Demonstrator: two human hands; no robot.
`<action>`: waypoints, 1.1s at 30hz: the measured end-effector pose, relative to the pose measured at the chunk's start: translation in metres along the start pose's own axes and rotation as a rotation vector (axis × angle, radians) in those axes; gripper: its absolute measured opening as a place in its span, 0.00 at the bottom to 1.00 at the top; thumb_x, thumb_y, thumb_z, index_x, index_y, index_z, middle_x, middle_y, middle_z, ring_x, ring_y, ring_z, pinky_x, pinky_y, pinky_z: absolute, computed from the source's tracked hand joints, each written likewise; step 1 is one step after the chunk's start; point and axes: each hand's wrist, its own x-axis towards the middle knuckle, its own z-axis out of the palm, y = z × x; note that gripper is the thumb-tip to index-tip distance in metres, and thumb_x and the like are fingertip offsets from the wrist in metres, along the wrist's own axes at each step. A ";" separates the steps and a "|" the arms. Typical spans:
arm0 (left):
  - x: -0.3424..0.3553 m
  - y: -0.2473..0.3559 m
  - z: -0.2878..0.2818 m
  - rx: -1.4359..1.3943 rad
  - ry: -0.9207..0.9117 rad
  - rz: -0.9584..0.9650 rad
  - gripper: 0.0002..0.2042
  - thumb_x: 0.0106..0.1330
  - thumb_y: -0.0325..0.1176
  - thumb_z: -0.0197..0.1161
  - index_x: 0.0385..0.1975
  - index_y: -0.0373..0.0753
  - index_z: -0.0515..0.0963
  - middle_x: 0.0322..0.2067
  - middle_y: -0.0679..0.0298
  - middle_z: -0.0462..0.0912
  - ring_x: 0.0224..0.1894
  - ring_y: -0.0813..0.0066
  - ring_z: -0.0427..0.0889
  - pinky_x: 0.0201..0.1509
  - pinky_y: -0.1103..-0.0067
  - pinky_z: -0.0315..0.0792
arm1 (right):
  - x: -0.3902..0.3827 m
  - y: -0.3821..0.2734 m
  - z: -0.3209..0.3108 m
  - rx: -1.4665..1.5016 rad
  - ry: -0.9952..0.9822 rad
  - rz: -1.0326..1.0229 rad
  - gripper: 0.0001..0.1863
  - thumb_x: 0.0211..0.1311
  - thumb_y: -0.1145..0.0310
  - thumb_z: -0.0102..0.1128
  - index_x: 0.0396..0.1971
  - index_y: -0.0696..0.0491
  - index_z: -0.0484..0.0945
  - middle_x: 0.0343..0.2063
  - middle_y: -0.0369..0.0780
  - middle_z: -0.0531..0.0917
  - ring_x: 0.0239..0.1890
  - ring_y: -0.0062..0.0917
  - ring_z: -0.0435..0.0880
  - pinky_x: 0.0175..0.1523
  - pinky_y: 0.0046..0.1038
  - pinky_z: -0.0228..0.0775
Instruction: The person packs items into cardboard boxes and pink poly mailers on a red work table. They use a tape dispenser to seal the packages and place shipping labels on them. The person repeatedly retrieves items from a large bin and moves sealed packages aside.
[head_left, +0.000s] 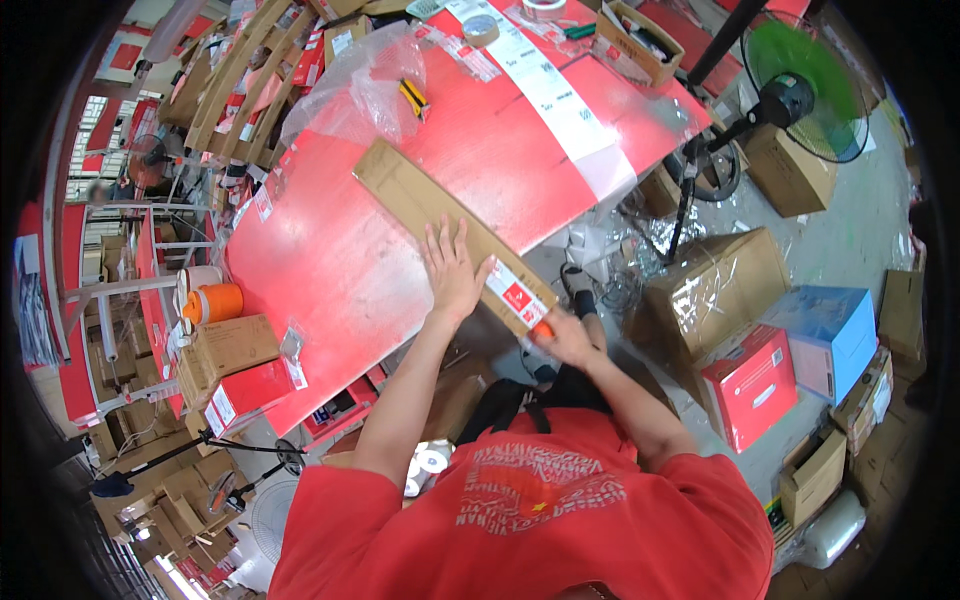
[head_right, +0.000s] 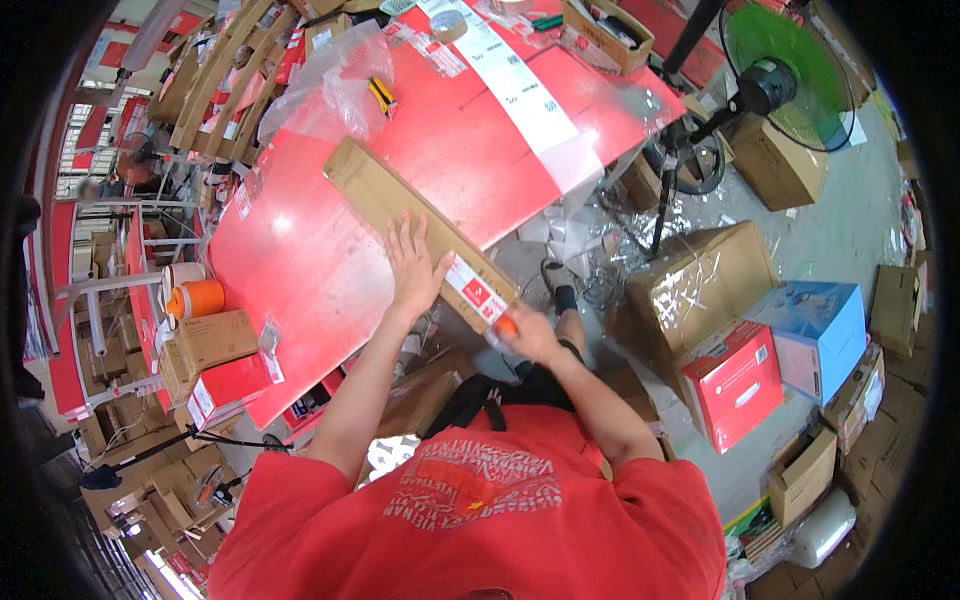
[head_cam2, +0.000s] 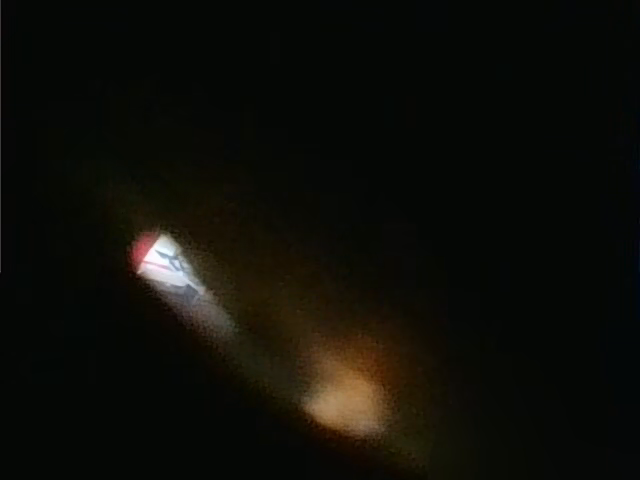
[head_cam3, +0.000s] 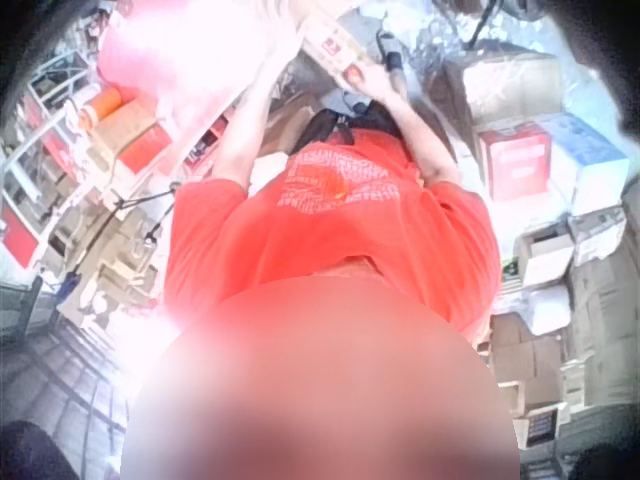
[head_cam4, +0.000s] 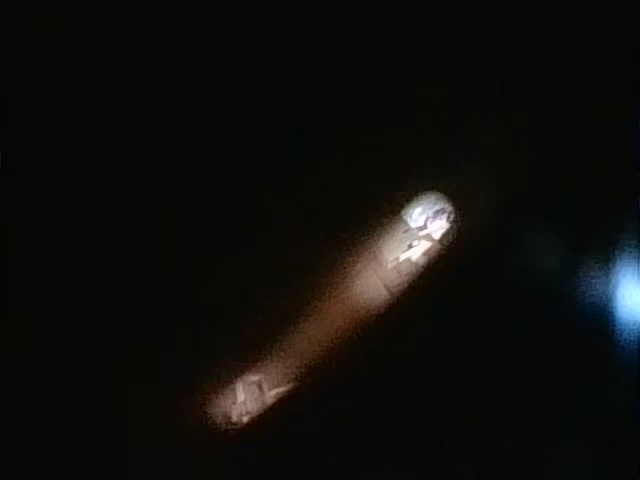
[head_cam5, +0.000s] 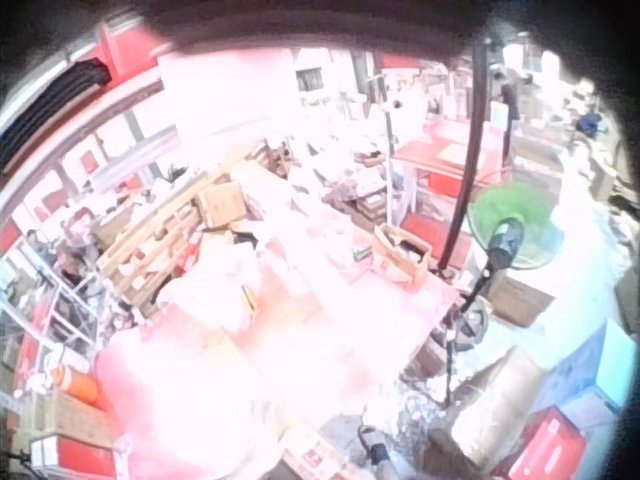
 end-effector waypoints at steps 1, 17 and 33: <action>0.006 0.002 -0.002 -0.023 -0.031 -0.045 0.55 0.70 0.63 0.69 0.86 0.35 0.50 0.85 0.40 0.42 0.86 0.30 0.41 0.88 0.43 0.37 | 0.008 0.000 0.006 0.163 0.042 -0.128 0.28 0.67 0.60 0.70 0.67 0.43 0.79 0.55 0.52 0.84 0.52 0.51 0.88 0.58 0.48 0.83; 0.054 -0.036 -0.121 0.420 -0.212 0.534 0.45 0.67 0.24 0.61 0.86 0.58 0.56 0.75 0.56 0.71 0.77 0.44 0.70 0.82 0.52 0.62 | 0.020 -0.024 -0.220 -0.272 -0.015 0.367 0.27 0.57 0.60 0.67 0.60 0.38 0.89 0.41 0.53 0.91 0.44 0.50 0.92 0.55 0.48 0.84; -0.052 0.053 -0.072 -0.915 -0.156 -0.245 0.15 0.75 0.40 0.71 0.35 0.32 0.90 0.26 0.60 0.89 0.27 0.64 0.85 0.39 0.64 0.78 | -0.051 -0.140 -0.129 -0.276 0.173 -0.315 0.42 0.55 0.64 0.76 0.73 0.31 0.78 0.41 0.42 0.75 0.36 0.39 0.81 0.36 0.42 0.80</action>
